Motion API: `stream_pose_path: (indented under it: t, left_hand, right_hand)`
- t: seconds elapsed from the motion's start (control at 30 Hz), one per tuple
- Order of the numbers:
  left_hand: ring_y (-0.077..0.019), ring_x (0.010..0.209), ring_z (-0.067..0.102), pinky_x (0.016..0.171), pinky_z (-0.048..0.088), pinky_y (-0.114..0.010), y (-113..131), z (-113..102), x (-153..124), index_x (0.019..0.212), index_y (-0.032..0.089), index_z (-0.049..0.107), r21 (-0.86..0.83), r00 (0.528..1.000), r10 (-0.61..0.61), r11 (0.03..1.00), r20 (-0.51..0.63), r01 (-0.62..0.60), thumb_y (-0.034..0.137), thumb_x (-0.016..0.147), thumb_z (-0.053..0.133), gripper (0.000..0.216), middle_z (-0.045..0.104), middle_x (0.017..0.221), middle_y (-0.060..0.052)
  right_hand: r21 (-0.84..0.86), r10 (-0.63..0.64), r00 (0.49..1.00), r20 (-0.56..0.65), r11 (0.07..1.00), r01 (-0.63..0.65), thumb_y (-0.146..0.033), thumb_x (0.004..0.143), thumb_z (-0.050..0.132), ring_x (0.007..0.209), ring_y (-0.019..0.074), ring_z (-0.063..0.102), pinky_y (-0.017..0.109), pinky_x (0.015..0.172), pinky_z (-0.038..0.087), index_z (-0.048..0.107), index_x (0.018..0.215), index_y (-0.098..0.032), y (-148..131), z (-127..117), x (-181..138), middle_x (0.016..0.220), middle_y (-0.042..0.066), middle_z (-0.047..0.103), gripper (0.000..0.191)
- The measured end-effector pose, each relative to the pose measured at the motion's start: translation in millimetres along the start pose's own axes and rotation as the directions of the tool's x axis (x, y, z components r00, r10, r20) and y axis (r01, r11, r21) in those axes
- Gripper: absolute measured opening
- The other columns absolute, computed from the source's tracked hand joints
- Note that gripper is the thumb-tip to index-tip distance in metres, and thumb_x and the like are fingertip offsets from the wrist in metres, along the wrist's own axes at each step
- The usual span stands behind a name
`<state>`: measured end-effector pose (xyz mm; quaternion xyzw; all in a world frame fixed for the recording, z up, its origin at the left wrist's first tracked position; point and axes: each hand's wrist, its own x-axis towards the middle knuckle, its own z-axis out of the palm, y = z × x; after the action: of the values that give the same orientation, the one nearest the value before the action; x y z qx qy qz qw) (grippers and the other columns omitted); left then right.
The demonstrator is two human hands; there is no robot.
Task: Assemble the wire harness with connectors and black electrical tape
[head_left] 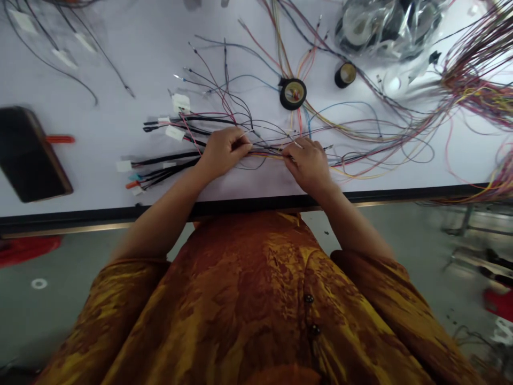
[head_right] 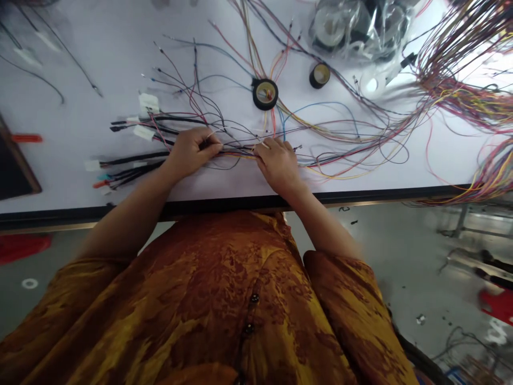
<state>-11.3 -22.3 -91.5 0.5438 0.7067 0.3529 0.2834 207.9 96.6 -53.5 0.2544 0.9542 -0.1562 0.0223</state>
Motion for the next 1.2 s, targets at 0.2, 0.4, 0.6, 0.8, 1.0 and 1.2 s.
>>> stream_pose_path:
  t: [0.2, 0.4, 0.6, 0.8, 1.0, 1.2]
  left_hand:
    - [-0.0155, 0.071, 0.054, 0.07, 0.043, -0.031, -1, -1, 2, 0.076, 0.019, 0.063, -0.037, 1.0, -0.008, 0.999, 0.029, 0.009, 0.028, 0.084, 0.063, 0.012, 0.063, 0.072, -0.001]
    - [-0.0139, 0.07, 0.052, 0.068, 0.041, -0.029, -5, 0, -1, 0.078, 0.019, 0.065, -0.088, 0.999, 0.037, 0.996, 0.014, -0.036, 0.031, 0.083, 0.07, 0.014, 0.061, 0.071, 0.0]
    - [-0.0144, 0.068, 0.053, 0.065, 0.041, -0.028, -7, 1, -7, 0.078, 0.02, 0.069, -0.123, 0.993, 0.118, 0.986, 0.024, -0.114, 0.031, 0.079, 0.075, 0.012, 0.061, 0.074, -0.001]
    - [-0.0167, 0.073, 0.057, 0.066, 0.042, -0.03, -13, 8, -14, 0.075, 0.02, 0.067, -0.063, 0.987, 0.16, 0.985, 0.003, -0.16, 0.032, 0.084, 0.071, 0.015, 0.061, 0.076, -0.003]
    - [-0.0147, 0.071, 0.055, 0.064, 0.04, -0.031, -14, 5, -14, 0.073, 0.021, 0.067, -0.106, 0.971, 0.238, 0.966, 0.024, -0.234, 0.032, 0.088, 0.067, 0.019, 0.062, 0.078, -0.002]
    - [-0.0138, 0.069, 0.052, 0.063, 0.038, -0.028, -6, -10, -10, 0.086, 0.021, 0.068, -0.167, 0.987, 0.134, 0.979, 0.084, -0.119, 0.04, 0.084, 0.073, 0.02, 0.062, 0.077, 0.0]
  right_hand:
    - [0.017, -0.053, 0.998, -0.024, 0.998, 0.053, -0.04, 0.104, 0.043, 0.113, 0.0319, 0.056, 0.047, 0.099, 0.043, 0.066, 0.118, -0.019, -11, 8, 7, 0.119, 0.014, 0.064, 0.034]
    - [0.206, -0.099, 0.994, -0.049, 0.973, 0.107, -0.043, 0.105, 0.043, 0.103, 0.0263, 0.059, 0.04, 0.092, 0.047, 0.07, 0.115, -0.022, -10, 11, 20, 0.109, 0.011, 0.066, 0.036]
    - [0.328, -0.127, 0.991, 0.052, 0.939, 0.103, -0.035, 0.101, 0.051, 0.09, 0.0228, 0.061, 0.036, 0.085, 0.045, 0.075, 0.094, -0.021, -6, 2, 35, 0.091, 0.007, 0.07, 0.029]
    - [0.39, -0.147, 0.974, 0.173, 0.918, 0.069, -0.033, 0.095, 0.061, 0.078, 0.0184, 0.057, 0.032, 0.076, 0.041, 0.076, 0.085, -0.018, -5, -1, 45, 0.076, 0.004, 0.068, 0.024]
    - [0.378, -0.142, 0.967, 0.212, 0.924, 0.052, -0.026, 0.089, 0.064, 0.075, 0.0159, 0.054, 0.03, 0.07, 0.037, 0.071, 0.078, -0.017, -9, -4, 47, 0.075, 0.003, 0.066, 0.016]
    - [0.486, -0.081, 0.993, 0.083, 0.873, 0.03, -0.019, 0.09, 0.054, 0.075, 0.0158, 0.052, 0.03, 0.072, 0.04, 0.065, 0.082, -0.019, -19, -5, 52, 0.079, 0.002, 0.063, 0.014]
